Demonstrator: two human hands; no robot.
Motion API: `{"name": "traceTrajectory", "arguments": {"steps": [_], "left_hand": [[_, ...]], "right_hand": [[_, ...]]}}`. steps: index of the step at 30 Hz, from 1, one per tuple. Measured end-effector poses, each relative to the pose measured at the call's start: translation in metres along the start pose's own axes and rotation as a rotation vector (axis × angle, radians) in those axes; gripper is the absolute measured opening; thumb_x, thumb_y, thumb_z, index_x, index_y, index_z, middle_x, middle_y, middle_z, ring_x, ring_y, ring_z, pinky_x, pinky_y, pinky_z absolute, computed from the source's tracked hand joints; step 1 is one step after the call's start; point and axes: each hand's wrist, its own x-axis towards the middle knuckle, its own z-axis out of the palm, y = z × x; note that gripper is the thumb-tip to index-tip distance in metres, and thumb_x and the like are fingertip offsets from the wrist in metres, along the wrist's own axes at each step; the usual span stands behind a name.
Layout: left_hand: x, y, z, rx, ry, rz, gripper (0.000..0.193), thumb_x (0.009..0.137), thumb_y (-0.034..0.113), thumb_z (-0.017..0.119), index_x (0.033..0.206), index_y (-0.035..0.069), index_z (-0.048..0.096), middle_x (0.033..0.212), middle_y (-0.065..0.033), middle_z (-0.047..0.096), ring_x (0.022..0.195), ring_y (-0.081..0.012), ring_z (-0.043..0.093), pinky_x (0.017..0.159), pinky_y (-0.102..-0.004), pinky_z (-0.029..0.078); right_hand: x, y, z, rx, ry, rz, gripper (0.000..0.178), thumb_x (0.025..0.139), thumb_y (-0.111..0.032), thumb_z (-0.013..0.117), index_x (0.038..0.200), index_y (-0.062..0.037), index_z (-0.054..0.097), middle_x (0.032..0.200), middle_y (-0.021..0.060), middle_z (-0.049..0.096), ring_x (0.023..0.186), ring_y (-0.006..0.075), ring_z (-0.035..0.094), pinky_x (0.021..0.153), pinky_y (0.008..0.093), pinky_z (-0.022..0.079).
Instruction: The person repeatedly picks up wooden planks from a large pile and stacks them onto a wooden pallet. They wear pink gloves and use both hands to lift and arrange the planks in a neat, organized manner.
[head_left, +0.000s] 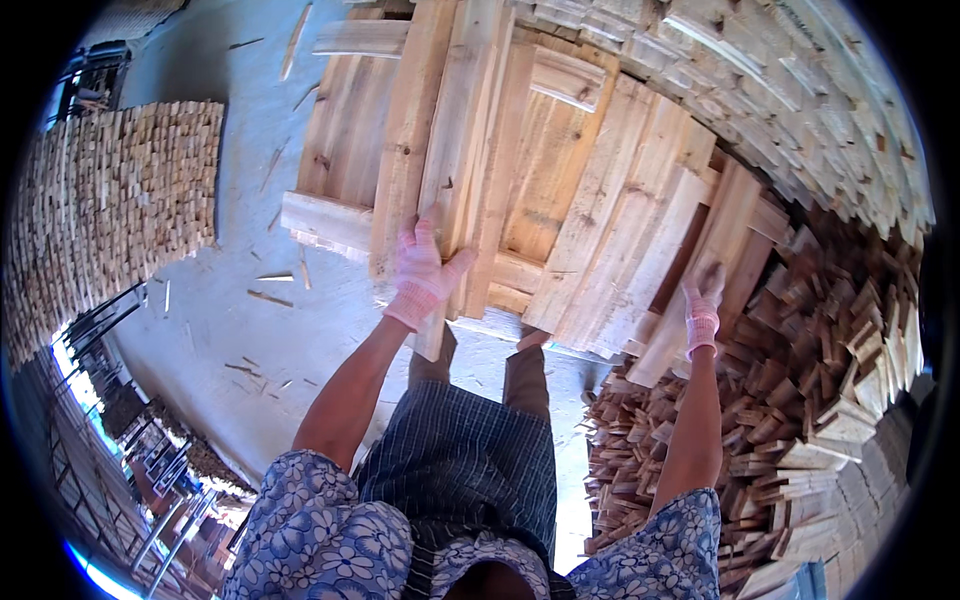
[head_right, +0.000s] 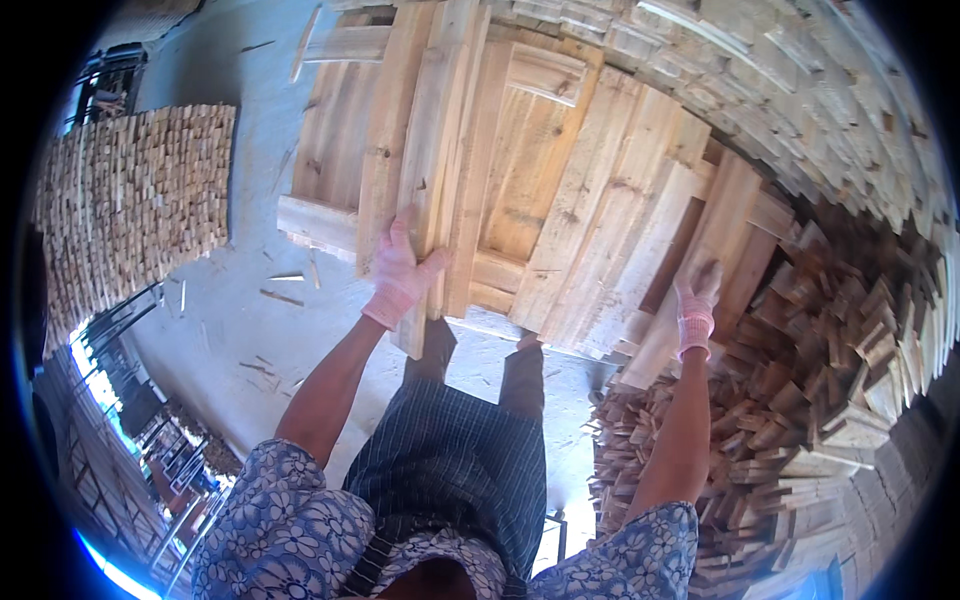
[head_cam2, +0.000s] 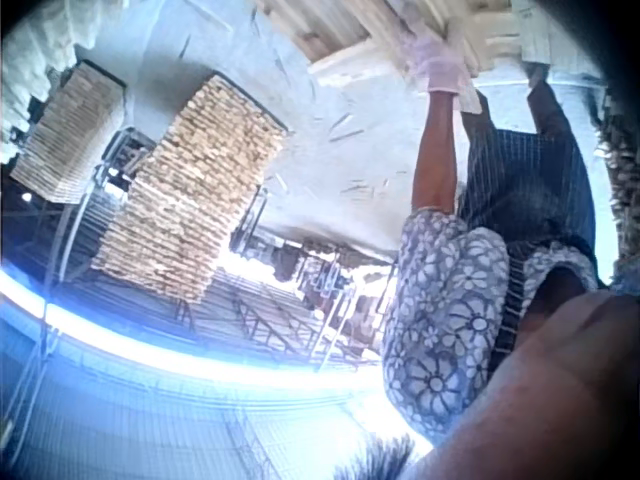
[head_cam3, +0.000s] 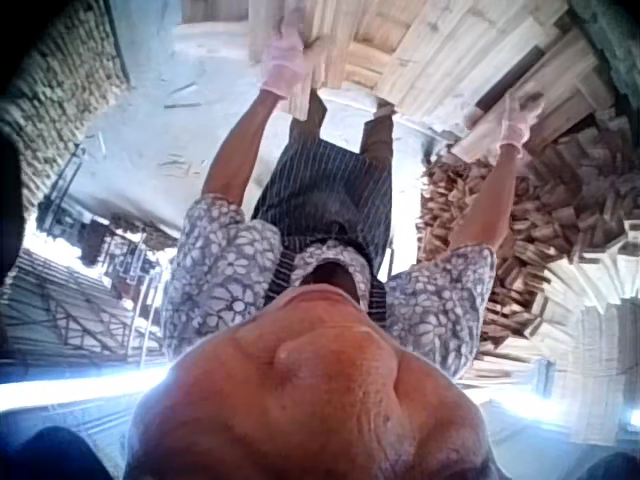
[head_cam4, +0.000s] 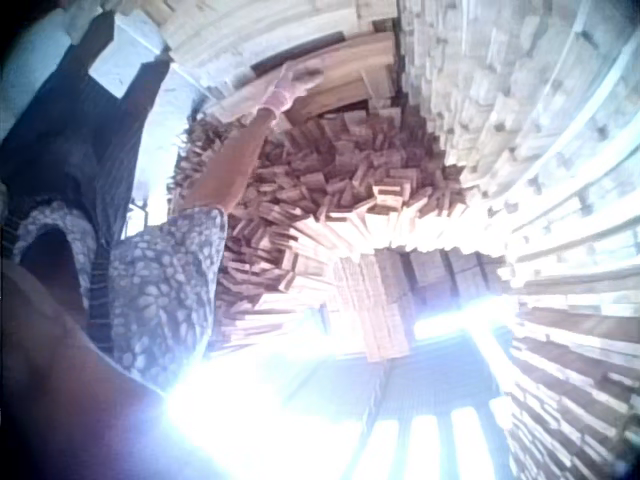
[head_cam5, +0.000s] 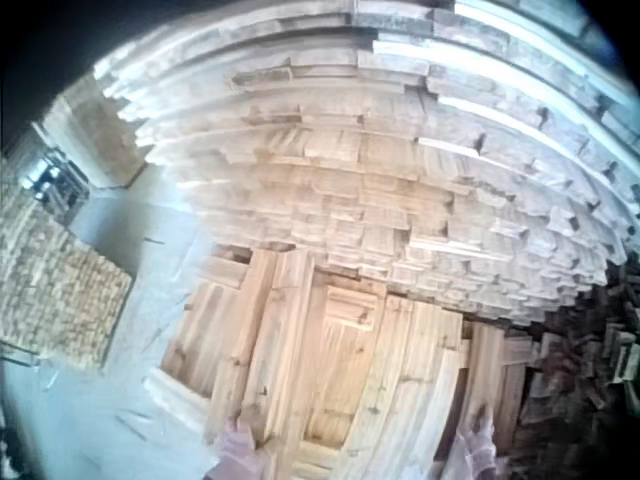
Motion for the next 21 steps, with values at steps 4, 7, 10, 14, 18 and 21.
{"name": "traceTrajectory", "arguments": {"steps": [4, 7, 10, 14, 18, 21], "left_hand": [[-0.011, -0.012, -0.022, -0.072, 0.040, -0.134, 0.087, 0.085, 0.034, 0.082, 0.153, 0.006, 0.037, 0.146, -0.0265, 0.044, 0.137, -0.0420, 0.043, 0.116, -0.0480, 0.037], [0.000, 0.017, -0.038, -0.362, 0.045, -0.156, 0.077, 0.088, 0.029, 0.080, 0.151, 0.008, 0.041, 0.141, -0.0252, 0.044, 0.130, -0.0388, 0.047, 0.112, -0.0467, 0.041], [0.008, -0.013, -0.063, -0.396, 0.218, -0.184, 0.073, 0.088, 0.028, 0.080, 0.149, 0.009, 0.045, 0.142, -0.0235, 0.044, 0.130, -0.0371, 0.048, 0.113, -0.0454, 0.041], [0.037, 0.005, -0.110, -0.139, 0.245, -0.187, 0.073, 0.086, 0.028, 0.081, 0.149, 0.013, 0.047, 0.143, -0.0240, 0.044, 0.131, -0.0388, 0.048, 0.113, -0.0446, 0.042], [0.081, -0.035, -0.100, -0.021, 0.173, -0.101, 0.076, 0.084, 0.029, 0.081, 0.150, 0.017, 0.047, 0.146, -0.0261, 0.041, 0.136, -0.0433, 0.045, 0.114, -0.0454, 0.041], [0.089, -0.057, -0.084, -0.118, 0.046, -0.235, 0.083, 0.085, 0.035, 0.080, 0.154, 0.016, 0.041, 0.153, -0.0276, 0.038, 0.141, -0.0426, 0.042, 0.116, -0.0430, 0.039]], "right_hand": [[-0.033, -0.107, 0.069, -0.096, -0.070, 0.178, 0.088, 0.095, -0.059, 0.063, 0.166, -0.0303, 0.020, 0.159, 0.0342, 0.030, 0.144, 0.0503, 0.038, 0.120, 0.0510, 0.032], [-0.027, -0.086, 0.062, -0.193, -0.001, 0.097, 0.081, 0.096, -0.057, 0.060, 0.164, -0.0363, 0.020, 0.146, 0.0317, 0.043, 0.133, 0.0517, 0.048, 0.110, 0.0554, 0.041], [-0.043, -0.167, 0.051, -0.453, -0.072, 0.017, 0.075, 0.097, -0.049, 0.063, 0.162, -0.0314, 0.029, 0.144, 0.0291, 0.048, 0.133, 0.0500, 0.049, 0.110, 0.0542, 0.043], [-0.092, -0.246, 0.102, -0.008, -0.200, -0.337, 0.070, 0.097, -0.044, 0.064, 0.153, -0.0064, 0.046, 0.146, 0.0273, 0.053, 0.135, 0.0399, 0.051, 0.110, 0.0466, 0.043], [-0.116, -0.319, 0.197, 0.577, -0.493, -0.077, 0.081, 0.094, -0.052, 0.064, 0.149, 0.0033, 0.045, 0.136, 0.0252, 0.062, 0.127, 0.0367, 0.059, 0.110, 0.0398, 0.042], [-0.158, -0.367, 0.230, 0.647, -0.525, -0.028, 0.077, 0.094, -0.046, 0.068, 0.149, 0.0024, 0.044, 0.135, 0.0239, 0.062, 0.125, 0.0324, 0.060, 0.106, 0.0389, 0.045]]}}
